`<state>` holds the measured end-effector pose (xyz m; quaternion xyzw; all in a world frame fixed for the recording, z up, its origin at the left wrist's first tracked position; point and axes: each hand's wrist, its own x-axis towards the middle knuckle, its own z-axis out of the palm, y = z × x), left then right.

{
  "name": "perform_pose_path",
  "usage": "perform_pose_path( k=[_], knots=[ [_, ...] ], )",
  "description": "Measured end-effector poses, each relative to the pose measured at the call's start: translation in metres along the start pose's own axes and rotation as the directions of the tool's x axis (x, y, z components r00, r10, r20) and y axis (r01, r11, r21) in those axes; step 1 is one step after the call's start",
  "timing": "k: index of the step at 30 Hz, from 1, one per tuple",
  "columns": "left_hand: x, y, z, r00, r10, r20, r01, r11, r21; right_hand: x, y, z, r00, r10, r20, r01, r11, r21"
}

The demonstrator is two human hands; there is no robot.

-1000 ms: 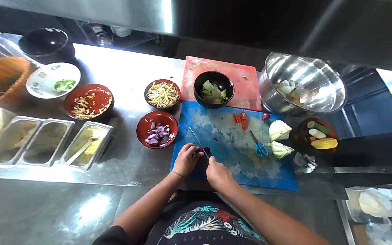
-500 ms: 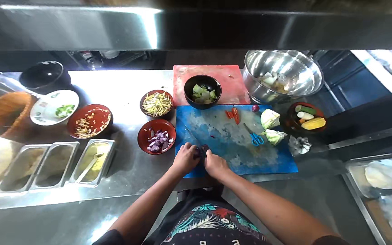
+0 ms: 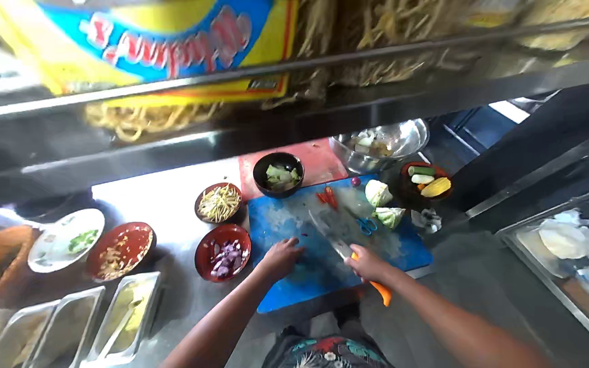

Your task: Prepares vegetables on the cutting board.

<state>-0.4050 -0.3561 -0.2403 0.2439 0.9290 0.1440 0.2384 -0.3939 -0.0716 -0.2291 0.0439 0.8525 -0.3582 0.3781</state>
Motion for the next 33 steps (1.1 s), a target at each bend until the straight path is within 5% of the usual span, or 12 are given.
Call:
perform_pose_path(
  k=[4,8,12,15,17,19,21,24,27,29,33],
  knots=[
    [0.026,0.003,-0.012,0.977,-0.09,0.194,0.088,0.996,0.019,-0.009,0.037,-0.029,0.997,0.021,0.076,-0.022,1.0,0.008],
    [0.051,0.003,-0.035,0.956,-0.174,0.236,0.22,0.957,-0.187,-0.021,0.078,-0.063,0.986,0.035,0.161,-0.047,0.997,0.068],
    [0.117,0.069,-0.111,0.978,-0.191,-0.082,0.154,0.932,-0.329,-0.026,0.113,-0.11,0.965,-0.035,0.259,0.037,0.999,-0.003],
    [0.17,0.153,-0.191,0.863,-0.32,-0.392,0.183,0.92,-0.348,-0.016,0.128,-0.142,0.942,-0.091,0.324,0.101,0.995,-0.015],
    [0.182,0.214,-0.231,0.805,-0.37,-0.464,0.227,0.915,-0.334,-0.01,0.125,-0.161,0.932,-0.097,0.349,0.112,0.993,-0.022],
    [0.185,0.231,-0.238,0.782,-0.337,-0.525,0.233,0.939,-0.255,-0.002,0.117,-0.181,0.922,-0.123,0.366,0.158,0.985,-0.067],
    [0.176,0.213,-0.22,0.786,-0.352,-0.508,0.297,0.936,-0.19,0.0,0.109,-0.2,0.911,-0.192,0.365,0.243,0.965,-0.098],
    [0.124,0.133,-0.147,0.76,-0.504,-0.41,0.533,0.845,-0.05,-0.004,0.097,-0.225,0.902,-0.34,0.267,0.373,0.924,-0.083],
    [0.041,0.076,-0.066,0.599,-0.8,-0.045,0.777,0.594,-0.21,0.006,0.092,-0.246,0.896,-0.41,0.171,0.386,0.909,0.158],
    [0.004,0.064,-0.011,0.493,-0.866,0.081,0.842,0.452,-0.293,0.016,0.088,-0.254,0.914,-0.332,0.232,0.236,0.902,0.361],
    [-0.007,0.068,0.049,0.451,-0.879,-0.155,0.684,0.452,-0.573,0.026,0.07,-0.275,0.91,-0.282,0.303,0.204,0.943,0.263]
  ],
)
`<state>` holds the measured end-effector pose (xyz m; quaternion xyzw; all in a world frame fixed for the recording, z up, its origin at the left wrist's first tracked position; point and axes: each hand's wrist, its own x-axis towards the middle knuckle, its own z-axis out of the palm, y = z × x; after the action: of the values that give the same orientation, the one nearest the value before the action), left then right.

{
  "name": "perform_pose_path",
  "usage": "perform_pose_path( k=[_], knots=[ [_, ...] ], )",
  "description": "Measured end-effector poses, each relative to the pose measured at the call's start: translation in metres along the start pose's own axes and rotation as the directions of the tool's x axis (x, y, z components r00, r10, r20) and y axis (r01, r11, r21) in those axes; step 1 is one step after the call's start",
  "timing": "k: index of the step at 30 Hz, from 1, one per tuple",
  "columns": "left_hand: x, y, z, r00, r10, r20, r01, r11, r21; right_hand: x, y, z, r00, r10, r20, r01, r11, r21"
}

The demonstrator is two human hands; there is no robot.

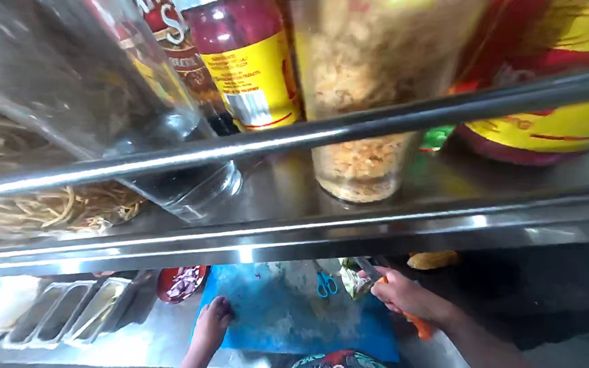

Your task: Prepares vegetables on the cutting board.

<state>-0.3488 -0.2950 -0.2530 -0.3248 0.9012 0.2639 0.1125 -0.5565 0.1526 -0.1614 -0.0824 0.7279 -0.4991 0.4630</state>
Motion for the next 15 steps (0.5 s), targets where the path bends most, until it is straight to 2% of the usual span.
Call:
perform_pose_path(
  k=[2,5,7,9,10,11,12,13,14,15],
  knots=[
    [-0.003,0.017,0.005,0.998,0.01,-0.055,-0.024,0.962,-0.272,0.005,-0.017,-0.006,1.0,-0.009,0.011,0.011,0.989,-0.148],
    [-0.009,0.08,-0.008,0.997,0.054,-0.06,-0.08,0.741,-0.666,0.022,-0.037,-0.006,0.995,-0.094,-0.029,0.08,0.941,-0.329],
    [-0.014,0.131,-0.025,0.979,0.183,-0.095,-0.188,0.606,-0.773,0.03,-0.052,-0.001,0.962,-0.269,-0.047,0.231,0.892,-0.388],
    [-0.019,0.18,-0.038,0.93,0.323,-0.174,-0.328,0.522,-0.787,0.034,-0.065,0.006,0.9,-0.435,-0.028,0.397,0.844,-0.36],
    [-0.021,0.201,-0.043,0.899,0.375,-0.225,-0.402,0.508,-0.762,0.037,-0.069,0.008,0.867,-0.498,-0.017,0.459,0.812,-0.361],
    [-0.023,0.22,-0.048,0.871,0.409,-0.272,-0.473,0.545,-0.692,0.037,-0.073,0.01,0.843,-0.536,-0.038,0.479,0.782,-0.399],
    [-0.027,0.237,-0.054,0.872,0.414,-0.261,-0.487,0.674,-0.556,0.035,-0.077,0.012,0.827,-0.559,-0.063,0.464,0.742,-0.484],
    [-0.031,0.254,-0.062,0.91,0.388,-0.147,-0.414,0.832,-0.369,0.029,-0.083,0.013,0.825,-0.56,-0.076,0.415,0.691,-0.592],
    [-0.032,0.269,-0.068,0.942,0.334,0.022,-0.328,0.935,-0.134,0.019,-0.091,0.015,0.83,-0.55,-0.092,0.351,0.644,-0.68],
    [-0.028,0.278,-0.067,0.956,0.256,0.141,-0.264,0.964,0.04,0.01,-0.098,0.017,0.831,-0.544,-0.118,0.29,0.605,-0.742]
  ],
)
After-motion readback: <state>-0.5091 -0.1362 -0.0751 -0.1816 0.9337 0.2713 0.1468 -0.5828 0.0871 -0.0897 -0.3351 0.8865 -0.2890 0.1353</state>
